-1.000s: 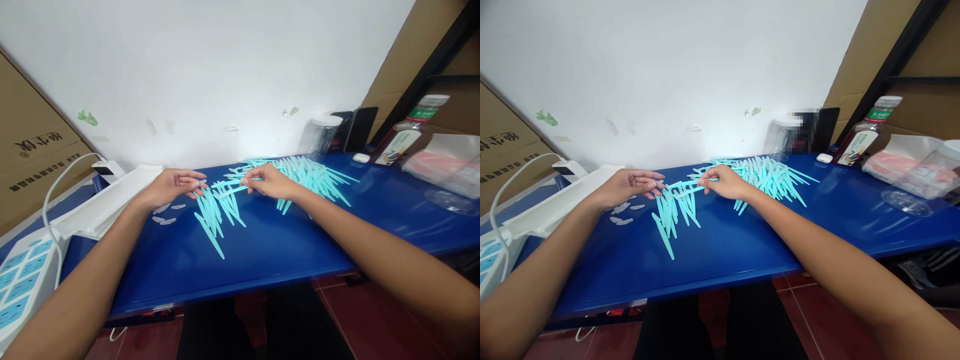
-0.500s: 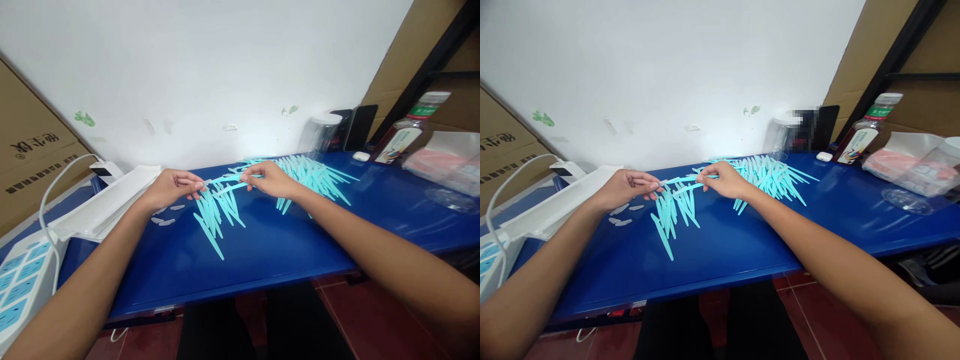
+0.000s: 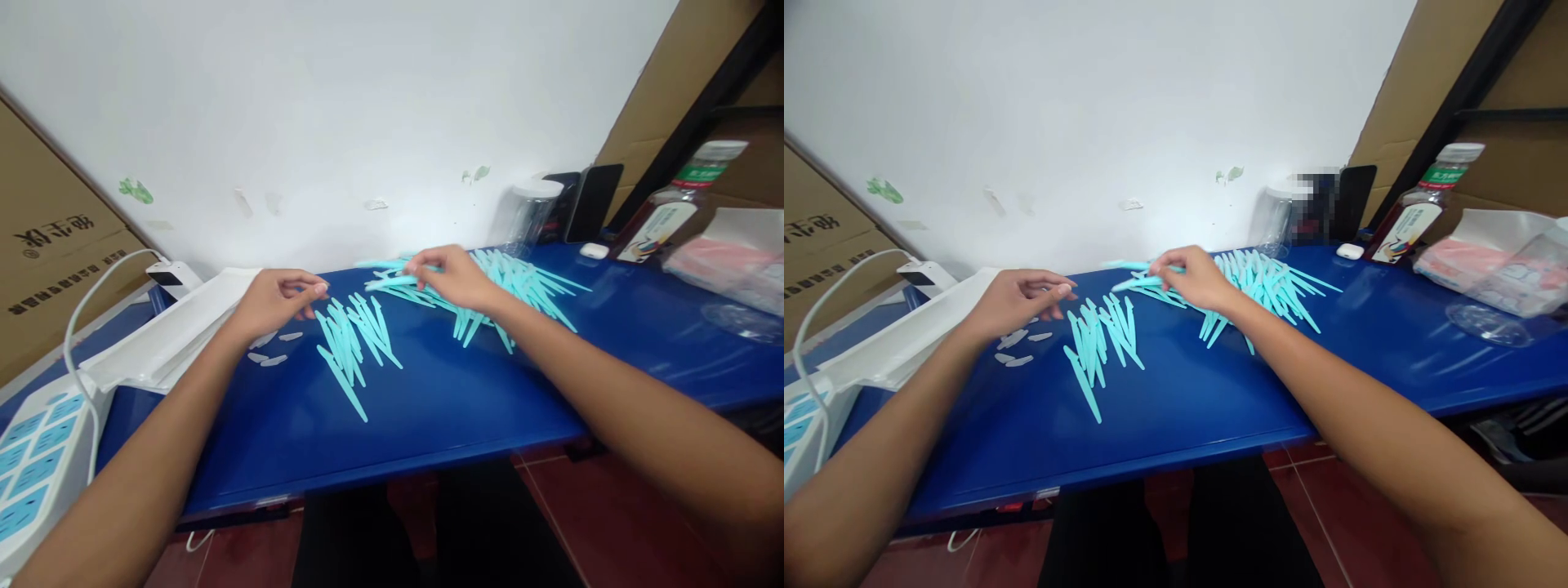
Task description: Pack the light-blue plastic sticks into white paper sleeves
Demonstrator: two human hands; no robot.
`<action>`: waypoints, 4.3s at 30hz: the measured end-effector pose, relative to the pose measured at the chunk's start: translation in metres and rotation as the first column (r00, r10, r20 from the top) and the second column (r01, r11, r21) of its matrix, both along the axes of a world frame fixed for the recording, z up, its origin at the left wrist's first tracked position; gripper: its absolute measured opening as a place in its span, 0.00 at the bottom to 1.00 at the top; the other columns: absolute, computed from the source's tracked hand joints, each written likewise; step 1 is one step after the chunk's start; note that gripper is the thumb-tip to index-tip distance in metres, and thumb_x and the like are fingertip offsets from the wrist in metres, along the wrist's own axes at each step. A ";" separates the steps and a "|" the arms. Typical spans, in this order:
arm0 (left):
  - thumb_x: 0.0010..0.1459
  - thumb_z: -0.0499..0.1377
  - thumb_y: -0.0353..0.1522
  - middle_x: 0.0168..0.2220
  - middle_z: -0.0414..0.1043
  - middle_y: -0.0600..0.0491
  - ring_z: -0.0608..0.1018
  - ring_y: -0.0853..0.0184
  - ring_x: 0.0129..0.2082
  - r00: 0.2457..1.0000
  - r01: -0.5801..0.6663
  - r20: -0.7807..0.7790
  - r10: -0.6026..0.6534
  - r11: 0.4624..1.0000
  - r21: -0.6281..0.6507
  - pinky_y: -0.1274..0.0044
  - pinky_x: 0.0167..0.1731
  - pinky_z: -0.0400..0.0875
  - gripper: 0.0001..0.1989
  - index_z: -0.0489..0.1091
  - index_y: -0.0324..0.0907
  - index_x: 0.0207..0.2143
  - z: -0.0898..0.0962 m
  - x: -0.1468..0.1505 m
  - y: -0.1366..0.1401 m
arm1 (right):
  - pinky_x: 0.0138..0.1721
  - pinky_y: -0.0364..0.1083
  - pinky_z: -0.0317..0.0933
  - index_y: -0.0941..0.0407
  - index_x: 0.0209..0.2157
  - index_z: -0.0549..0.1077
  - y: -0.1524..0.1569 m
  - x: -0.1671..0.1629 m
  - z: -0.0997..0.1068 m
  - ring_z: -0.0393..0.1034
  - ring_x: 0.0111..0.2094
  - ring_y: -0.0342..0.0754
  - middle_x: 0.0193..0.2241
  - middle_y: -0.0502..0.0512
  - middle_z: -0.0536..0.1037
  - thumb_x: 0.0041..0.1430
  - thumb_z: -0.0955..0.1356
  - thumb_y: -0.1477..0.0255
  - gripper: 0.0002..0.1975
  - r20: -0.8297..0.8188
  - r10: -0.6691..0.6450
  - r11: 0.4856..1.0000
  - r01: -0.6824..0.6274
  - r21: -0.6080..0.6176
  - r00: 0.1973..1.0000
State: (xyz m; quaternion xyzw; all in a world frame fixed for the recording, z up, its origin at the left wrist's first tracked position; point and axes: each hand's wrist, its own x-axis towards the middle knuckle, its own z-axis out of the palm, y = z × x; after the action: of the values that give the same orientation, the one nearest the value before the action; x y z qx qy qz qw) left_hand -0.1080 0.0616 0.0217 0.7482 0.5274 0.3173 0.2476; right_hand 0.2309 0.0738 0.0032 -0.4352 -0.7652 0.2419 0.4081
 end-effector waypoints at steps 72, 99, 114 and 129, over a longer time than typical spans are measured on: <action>0.44 0.79 0.48 0.39 0.84 0.44 0.83 0.61 0.36 0.833 0.011 0.550 0.066 0.991 -0.134 0.74 0.32 0.78 0.27 0.82 0.39 0.40 -0.034 0.036 -0.004 | 0.41 0.46 0.59 0.52 0.32 0.63 -0.028 -0.022 -0.007 0.66 0.34 0.49 0.30 0.51 0.73 0.76 0.58 0.64 0.15 0.200 0.231 0.972 -0.218 -0.084 0.952; 0.46 0.78 0.45 0.30 0.82 0.47 0.82 0.64 0.28 0.846 -0.001 0.531 0.039 0.997 -0.073 0.76 0.26 0.73 0.21 0.81 0.39 0.34 -0.040 0.045 -0.010 | 0.39 0.48 0.59 0.52 0.33 0.60 -0.034 -0.029 -0.009 0.66 0.32 0.49 0.28 0.50 0.71 0.77 0.59 0.65 0.14 0.175 0.222 0.975 -0.215 -0.060 0.959; 0.45 0.79 0.44 0.30 0.83 0.47 0.82 0.64 0.27 0.834 0.000 0.550 0.040 0.997 -0.073 0.76 0.26 0.72 0.21 0.81 0.39 0.33 -0.037 0.052 -0.017 | 0.36 0.47 0.56 0.51 0.35 0.59 -0.038 -0.036 -0.015 0.64 0.30 0.47 0.28 0.48 0.70 0.76 0.59 0.66 0.12 0.084 0.225 0.974 -0.223 -0.028 0.971; 0.54 0.73 0.49 0.33 0.84 0.47 0.79 0.68 0.24 0.914 -0.026 0.405 0.015 0.999 0.022 0.77 0.25 0.73 0.24 0.81 0.39 0.42 -0.021 0.043 -0.015 | 0.35 0.49 0.53 0.51 0.36 0.60 -0.032 -0.025 -0.008 0.63 0.31 0.49 0.30 0.50 0.70 0.76 0.59 0.66 0.10 0.135 0.151 0.988 -0.155 0.021 0.979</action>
State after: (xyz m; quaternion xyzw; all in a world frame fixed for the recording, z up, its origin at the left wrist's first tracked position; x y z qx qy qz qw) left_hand -0.0650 0.0463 0.0012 0.6642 0.4682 0.4748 0.3379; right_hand 0.2059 0.0414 -0.0045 -0.3838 -0.8255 0.2310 0.3433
